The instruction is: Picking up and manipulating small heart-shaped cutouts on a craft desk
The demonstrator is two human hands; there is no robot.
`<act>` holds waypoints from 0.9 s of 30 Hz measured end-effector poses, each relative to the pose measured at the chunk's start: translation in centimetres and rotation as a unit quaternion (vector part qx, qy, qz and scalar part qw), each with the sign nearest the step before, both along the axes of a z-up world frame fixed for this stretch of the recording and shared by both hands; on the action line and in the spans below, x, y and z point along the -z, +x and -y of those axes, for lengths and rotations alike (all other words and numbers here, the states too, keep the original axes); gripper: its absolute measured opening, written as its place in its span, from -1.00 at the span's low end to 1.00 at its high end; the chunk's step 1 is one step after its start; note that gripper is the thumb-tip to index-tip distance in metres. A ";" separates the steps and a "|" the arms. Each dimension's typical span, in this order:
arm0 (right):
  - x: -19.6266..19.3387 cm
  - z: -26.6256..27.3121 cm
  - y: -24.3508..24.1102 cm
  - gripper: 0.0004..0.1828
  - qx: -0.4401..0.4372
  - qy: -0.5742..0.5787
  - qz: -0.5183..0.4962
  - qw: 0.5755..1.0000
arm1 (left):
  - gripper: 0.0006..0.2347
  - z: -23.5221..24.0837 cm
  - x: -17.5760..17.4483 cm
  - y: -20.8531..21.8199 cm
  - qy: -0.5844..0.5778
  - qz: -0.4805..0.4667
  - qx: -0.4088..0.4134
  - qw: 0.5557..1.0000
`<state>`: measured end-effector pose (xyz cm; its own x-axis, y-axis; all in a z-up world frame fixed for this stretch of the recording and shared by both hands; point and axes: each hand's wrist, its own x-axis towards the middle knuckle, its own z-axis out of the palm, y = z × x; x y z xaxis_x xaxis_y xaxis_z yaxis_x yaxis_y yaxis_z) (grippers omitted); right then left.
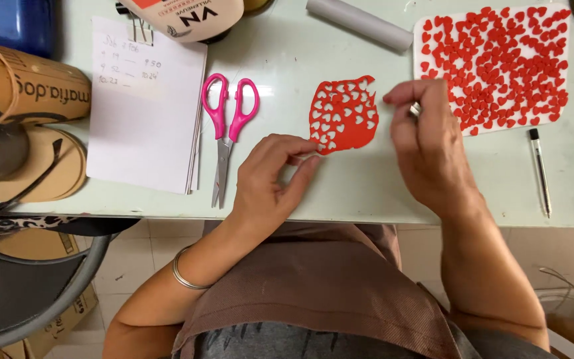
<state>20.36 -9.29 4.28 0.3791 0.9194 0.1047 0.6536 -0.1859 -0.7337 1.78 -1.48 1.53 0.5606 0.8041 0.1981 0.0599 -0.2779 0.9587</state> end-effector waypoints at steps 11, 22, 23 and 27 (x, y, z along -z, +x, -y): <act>-2.4 2.0 0.5 -0.85 -0.093 -0.072 0.099 0.988 | -0.90 -0.2 0.4 -0.3 0.089 -0.008 0.030 0.996; -1.5 0.1 -2.1 -0.84 -0.122 -0.018 0.001 0.992 | -0.91 -0.2 0.4 -0.7 0.096 -0.017 0.031 0.995; -1.4 0.0 -2.2 -0.83 -0.134 -0.025 0.021 0.990 | -0.91 -0.2 0.3 -0.7 0.093 -0.015 0.035 0.995; -0.3 0.3 -1.9 -0.80 -0.168 -0.014 0.077 0.983 | -0.91 -0.3 0.3 -0.8 0.082 -0.018 0.033 0.996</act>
